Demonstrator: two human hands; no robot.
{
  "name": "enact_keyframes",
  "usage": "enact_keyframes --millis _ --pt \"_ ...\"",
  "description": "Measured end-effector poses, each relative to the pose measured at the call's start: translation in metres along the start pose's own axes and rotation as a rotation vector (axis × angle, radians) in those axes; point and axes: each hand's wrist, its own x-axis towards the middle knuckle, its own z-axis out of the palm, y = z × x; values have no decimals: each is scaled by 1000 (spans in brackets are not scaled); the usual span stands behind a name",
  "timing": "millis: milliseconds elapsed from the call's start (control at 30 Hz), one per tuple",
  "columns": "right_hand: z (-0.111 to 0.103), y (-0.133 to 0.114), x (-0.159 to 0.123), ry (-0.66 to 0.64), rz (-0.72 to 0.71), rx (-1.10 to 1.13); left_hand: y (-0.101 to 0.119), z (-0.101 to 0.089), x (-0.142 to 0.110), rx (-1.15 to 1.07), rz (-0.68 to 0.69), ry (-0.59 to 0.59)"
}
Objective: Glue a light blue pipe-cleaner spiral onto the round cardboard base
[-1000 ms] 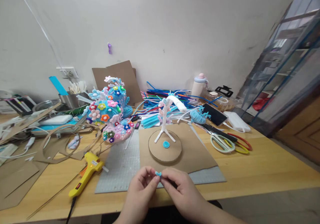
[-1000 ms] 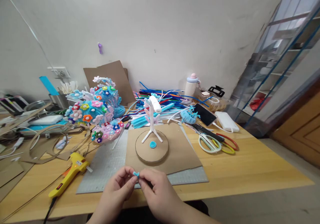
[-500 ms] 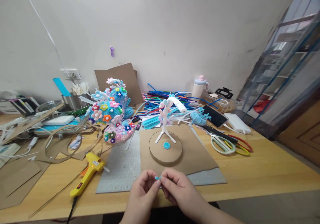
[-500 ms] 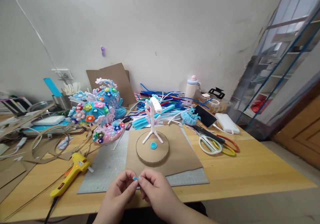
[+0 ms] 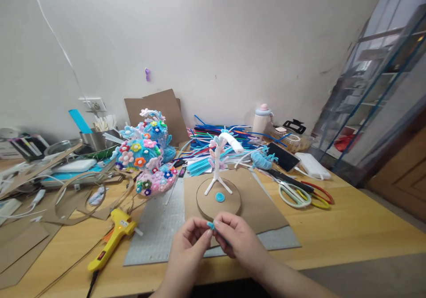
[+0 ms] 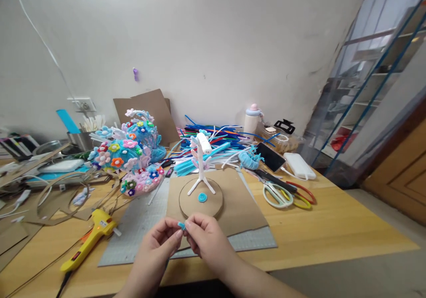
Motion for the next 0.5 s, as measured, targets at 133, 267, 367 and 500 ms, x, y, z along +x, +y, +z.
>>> enact_keyframes --millis 133,267,367,500 --pt "-6 3 -2 45 -193 -258 -2 3 4 -36 -11 14" --pt "-9 4 -4 78 -338 -511 -4 5 4 -51 -14 17" --pt "-9 7 -4 79 -371 -542 -7 7 3 -44 -5 25" --pt "-7 9 -4 69 -247 -318 -8 10 1 -2 52 58"
